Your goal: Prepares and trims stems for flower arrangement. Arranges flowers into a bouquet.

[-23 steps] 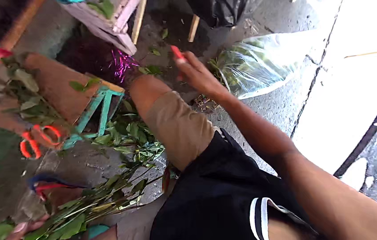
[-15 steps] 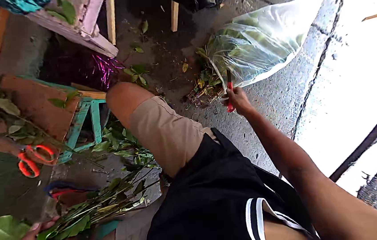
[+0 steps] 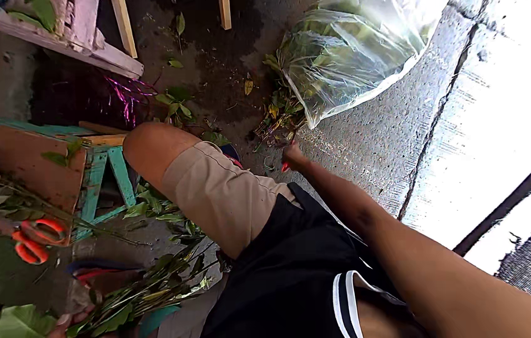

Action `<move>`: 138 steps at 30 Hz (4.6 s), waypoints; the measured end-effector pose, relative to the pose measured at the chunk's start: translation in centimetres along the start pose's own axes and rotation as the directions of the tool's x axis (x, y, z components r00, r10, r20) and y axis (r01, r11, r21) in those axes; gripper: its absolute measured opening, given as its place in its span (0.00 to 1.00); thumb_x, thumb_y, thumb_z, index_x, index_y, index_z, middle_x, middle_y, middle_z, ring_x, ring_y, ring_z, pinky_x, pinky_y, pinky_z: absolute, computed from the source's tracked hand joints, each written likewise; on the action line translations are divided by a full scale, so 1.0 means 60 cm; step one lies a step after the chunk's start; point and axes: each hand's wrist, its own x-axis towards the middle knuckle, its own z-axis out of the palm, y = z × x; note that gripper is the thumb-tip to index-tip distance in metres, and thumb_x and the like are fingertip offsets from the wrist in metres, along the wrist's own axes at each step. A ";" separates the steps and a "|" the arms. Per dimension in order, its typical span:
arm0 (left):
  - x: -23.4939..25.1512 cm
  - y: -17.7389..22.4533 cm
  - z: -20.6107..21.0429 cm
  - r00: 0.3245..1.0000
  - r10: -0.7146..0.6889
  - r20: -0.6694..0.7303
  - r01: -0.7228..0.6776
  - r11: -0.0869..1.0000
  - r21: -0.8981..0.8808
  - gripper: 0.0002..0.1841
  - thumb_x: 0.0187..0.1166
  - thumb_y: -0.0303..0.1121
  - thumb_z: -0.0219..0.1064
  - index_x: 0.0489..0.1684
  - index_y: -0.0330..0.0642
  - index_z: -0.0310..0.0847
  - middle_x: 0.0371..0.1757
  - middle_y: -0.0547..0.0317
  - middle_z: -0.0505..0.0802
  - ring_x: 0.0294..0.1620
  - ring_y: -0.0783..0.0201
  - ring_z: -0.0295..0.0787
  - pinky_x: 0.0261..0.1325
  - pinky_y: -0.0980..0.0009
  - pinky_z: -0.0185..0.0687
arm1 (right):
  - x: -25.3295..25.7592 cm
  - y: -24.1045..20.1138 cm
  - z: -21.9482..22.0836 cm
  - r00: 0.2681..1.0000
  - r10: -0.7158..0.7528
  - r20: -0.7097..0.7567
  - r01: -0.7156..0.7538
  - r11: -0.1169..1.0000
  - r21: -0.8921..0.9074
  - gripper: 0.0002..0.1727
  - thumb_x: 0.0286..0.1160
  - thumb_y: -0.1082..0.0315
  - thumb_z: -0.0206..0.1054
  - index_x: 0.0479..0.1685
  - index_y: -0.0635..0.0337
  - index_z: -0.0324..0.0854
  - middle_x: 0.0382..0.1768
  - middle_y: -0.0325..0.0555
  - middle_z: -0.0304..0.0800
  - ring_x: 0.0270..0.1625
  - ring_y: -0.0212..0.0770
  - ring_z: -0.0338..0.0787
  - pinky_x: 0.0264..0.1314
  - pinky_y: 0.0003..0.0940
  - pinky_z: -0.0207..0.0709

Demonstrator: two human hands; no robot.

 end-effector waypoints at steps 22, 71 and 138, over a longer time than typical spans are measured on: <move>-0.030 0.019 0.063 0.979 -0.120 -0.165 0.121 0.993 -0.005 0.12 0.89 0.28 0.51 0.35 0.41 0.79 0.28 0.62 0.88 0.34 0.67 0.89 0.45 0.67 0.89 | -0.003 -0.080 0.108 0.965 0.027 0.260 -0.133 0.908 0.397 0.20 0.93 0.60 0.45 0.69 0.64 0.70 0.43 0.56 0.92 0.37 0.46 0.94 0.40 0.41 0.88; -0.012 -0.012 0.051 0.985 -0.117 -0.124 0.126 0.990 0.064 0.14 0.87 0.27 0.50 0.36 0.39 0.83 0.31 0.62 0.90 0.37 0.67 0.91 0.50 0.68 0.89 | 0.011 -0.204 0.231 0.964 0.060 0.261 -0.193 0.830 0.523 0.18 0.89 0.63 0.53 0.67 0.66 0.73 0.48 0.58 0.89 0.42 0.47 0.92 0.41 0.41 0.89; -0.011 0.025 0.069 0.989 -0.126 -0.075 0.127 0.992 0.007 0.11 0.85 0.25 0.52 0.39 0.40 0.81 0.32 0.65 0.91 0.39 0.69 0.91 0.51 0.67 0.90 | -0.251 -0.474 0.330 0.279 -0.818 0.502 0.960 0.246 -0.133 0.21 0.89 0.53 0.59 0.63 0.60 0.85 0.53 0.49 0.93 0.55 0.44 0.92 0.64 0.50 0.84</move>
